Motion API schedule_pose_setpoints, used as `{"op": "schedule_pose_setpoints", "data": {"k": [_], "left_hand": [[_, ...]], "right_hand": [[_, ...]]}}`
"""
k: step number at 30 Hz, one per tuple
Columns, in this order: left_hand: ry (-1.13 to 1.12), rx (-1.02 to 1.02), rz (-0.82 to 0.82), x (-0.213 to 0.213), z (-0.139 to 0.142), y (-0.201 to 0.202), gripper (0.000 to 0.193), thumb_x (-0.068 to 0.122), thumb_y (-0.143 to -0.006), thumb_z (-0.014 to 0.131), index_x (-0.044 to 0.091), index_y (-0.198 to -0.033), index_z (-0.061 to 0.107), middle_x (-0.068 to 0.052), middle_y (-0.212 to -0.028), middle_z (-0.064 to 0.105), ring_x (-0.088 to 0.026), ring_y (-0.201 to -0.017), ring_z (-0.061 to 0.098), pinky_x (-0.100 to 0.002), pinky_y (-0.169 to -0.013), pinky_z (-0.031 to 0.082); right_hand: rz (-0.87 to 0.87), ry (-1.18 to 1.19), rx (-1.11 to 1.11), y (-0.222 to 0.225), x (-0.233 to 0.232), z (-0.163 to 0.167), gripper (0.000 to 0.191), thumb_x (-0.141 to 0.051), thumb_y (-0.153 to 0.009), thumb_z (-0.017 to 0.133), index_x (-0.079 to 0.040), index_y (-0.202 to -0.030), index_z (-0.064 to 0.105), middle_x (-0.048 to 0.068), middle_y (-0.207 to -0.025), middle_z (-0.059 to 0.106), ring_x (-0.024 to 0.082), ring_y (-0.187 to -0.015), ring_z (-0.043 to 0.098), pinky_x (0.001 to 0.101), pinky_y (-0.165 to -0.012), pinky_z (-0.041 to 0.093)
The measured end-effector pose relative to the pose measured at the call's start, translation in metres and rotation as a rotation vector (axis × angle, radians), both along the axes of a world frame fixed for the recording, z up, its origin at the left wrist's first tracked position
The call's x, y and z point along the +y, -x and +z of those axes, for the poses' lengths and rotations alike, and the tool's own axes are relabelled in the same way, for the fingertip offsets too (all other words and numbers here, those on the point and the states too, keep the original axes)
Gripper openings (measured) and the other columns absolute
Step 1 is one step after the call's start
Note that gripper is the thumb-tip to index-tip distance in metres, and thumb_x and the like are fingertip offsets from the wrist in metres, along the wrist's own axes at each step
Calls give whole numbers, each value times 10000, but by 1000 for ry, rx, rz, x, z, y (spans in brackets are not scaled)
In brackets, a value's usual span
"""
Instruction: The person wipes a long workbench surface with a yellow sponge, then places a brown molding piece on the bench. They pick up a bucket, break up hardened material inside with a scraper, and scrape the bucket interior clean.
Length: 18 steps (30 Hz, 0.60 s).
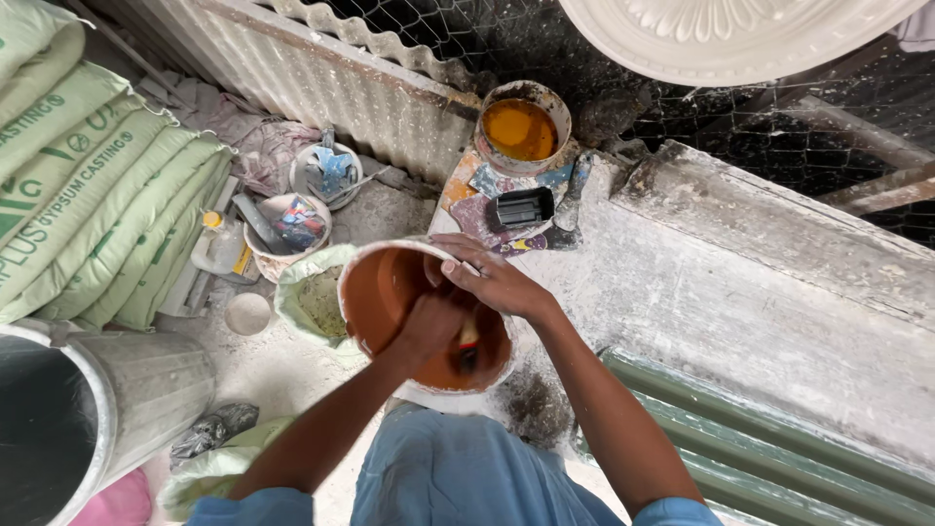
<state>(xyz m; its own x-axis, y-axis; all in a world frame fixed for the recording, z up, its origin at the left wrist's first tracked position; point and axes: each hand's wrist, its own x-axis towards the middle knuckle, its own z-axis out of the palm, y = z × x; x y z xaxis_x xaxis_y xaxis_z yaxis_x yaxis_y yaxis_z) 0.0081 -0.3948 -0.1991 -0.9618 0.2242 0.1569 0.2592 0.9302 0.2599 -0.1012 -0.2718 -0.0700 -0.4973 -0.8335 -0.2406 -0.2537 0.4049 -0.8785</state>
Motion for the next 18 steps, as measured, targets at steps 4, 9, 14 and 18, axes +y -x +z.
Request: {"op": "schedule_pose_setpoints", "data": {"k": [4, 9, 14, 18], "left_hand": [[73, -81, -228, -24, 7, -6, 238, 190, -900, 680, 213, -1130, 736, -35, -931, 726, -231, -854, 713, -399, -665, 569], [269, -118, -129, -57, 25, 6, 95, 254, -901, 694, 192, -944, 751, -32, -949, 742, -231, -880, 728, -390, -722, 570], [10, -123, 15, -12, 16, -12, 166, 291, -738, 731, 143, -808, 751, -84, -841, 732, -276, -781, 727, -414, -647, 563], [-149, -93, -39, -22, 6, -4, 209, 312, -916, 701, 118, -871, 765, -131, -822, 725, -322, -714, 711, -467, -592, 556]], "right_hand": [[56, 80, -53, 4, -2, -6, 604, -540, -1029, 470, -184, -1516, 486, 84, -1619, 432, 290, -1508, 391, 440, -1253, 284], [40, -2, 114, -5, -10, -10, 615, -569, -1016, 461, -203, -1508, 519, 25, -1622, 438, 286, -1552, 290, 450, -1269, 223], [-13, -53, 79, -14, -17, -6, 653, -616, -1007, 391, -222, -1520, 478, -16, -1635, 377, 262, -1546, 270, 453, -1262, 191], [-18, -146, 126, -12, -23, -7, 658, -616, -1003, 367, -242, -1536, 460, -10, -1647, 352, 260, -1526, 244, 458, -1258, 153]]}}
